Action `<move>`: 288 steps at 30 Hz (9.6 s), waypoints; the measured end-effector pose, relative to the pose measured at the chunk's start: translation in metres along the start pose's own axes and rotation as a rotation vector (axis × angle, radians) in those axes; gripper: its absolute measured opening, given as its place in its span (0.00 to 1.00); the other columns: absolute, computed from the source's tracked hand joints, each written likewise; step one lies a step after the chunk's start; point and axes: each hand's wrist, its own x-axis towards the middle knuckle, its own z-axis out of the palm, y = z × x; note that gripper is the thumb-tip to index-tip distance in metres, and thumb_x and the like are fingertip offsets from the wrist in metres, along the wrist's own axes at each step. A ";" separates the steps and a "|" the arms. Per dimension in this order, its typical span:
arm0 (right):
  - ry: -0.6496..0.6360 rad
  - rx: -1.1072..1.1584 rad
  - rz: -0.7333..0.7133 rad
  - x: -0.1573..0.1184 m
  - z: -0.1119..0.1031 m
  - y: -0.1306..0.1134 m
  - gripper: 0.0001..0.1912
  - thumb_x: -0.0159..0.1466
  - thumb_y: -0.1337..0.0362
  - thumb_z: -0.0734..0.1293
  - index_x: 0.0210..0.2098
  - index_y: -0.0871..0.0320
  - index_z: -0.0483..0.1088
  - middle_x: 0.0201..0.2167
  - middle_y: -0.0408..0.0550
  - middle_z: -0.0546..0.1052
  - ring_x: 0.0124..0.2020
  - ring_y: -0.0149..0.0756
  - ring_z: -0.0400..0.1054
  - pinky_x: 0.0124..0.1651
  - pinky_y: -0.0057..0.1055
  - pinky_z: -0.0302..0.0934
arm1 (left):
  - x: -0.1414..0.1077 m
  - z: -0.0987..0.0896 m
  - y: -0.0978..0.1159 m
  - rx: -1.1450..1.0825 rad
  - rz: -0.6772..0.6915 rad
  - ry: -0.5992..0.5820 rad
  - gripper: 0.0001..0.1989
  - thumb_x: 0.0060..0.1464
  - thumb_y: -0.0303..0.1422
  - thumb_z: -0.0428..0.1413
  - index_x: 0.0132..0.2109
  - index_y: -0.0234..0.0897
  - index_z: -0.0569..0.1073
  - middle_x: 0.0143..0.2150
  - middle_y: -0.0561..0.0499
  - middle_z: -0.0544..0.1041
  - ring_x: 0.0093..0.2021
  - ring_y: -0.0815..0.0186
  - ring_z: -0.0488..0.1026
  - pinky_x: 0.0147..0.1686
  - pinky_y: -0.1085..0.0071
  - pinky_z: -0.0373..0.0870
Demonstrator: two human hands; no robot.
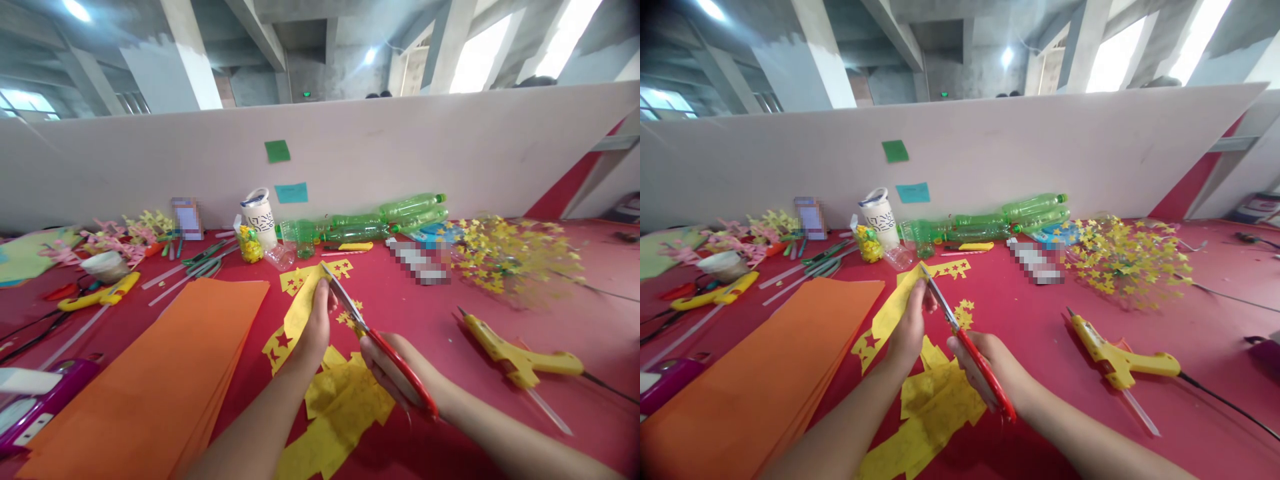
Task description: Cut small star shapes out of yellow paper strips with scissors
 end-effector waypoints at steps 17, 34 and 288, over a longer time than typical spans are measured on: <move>0.055 -0.103 -0.048 0.003 -0.011 -0.001 0.25 0.60 0.44 0.64 0.21 0.56 0.54 0.15 0.35 0.56 0.16 0.24 0.51 0.20 0.23 0.50 | 0.028 -0.007 -0.011 -0.470 0.166 0.058 0.12 0.51 0.38 0.56 0.27 0.34 0.71 0.21 0.52 0.73 0.23 0.69 0.70 0.24 0.73 0.63; -0.127 -0.146 -0.068 -0.003 -0.036 -0.008 0.25 0.63 0.41 0.58 0.26 0.58 0.59 0.14 0.33 0.56 0.13 0.21 0.49 0.16 0.21 0.43 | 0.042 -0.033 -0.004 -0.293 0.278 -0.201 0.09 0.52 0.34 0.55 0.27 0.34 0.71 0.22 0.53 0.72 0.21 0.71 0.67 0.24 0.73 0.63; -0.109 -0.145 -0.079 0.002 -0.031 0.003 0.26 0.66 0.42 0.55 0.24 0.57 0.58 0.08 0.33 0.57 0.10 0.23 0.51 0.15 0.21 0.46 | 0.041 -0.029 -0.005 -0.450 0.209 -0.235 0.08 0.51 0.33 0.55 0.27 0.36 0.69 0.23 0.54 0.71 0.23 0.72 0.67 0.25 0.74 0.63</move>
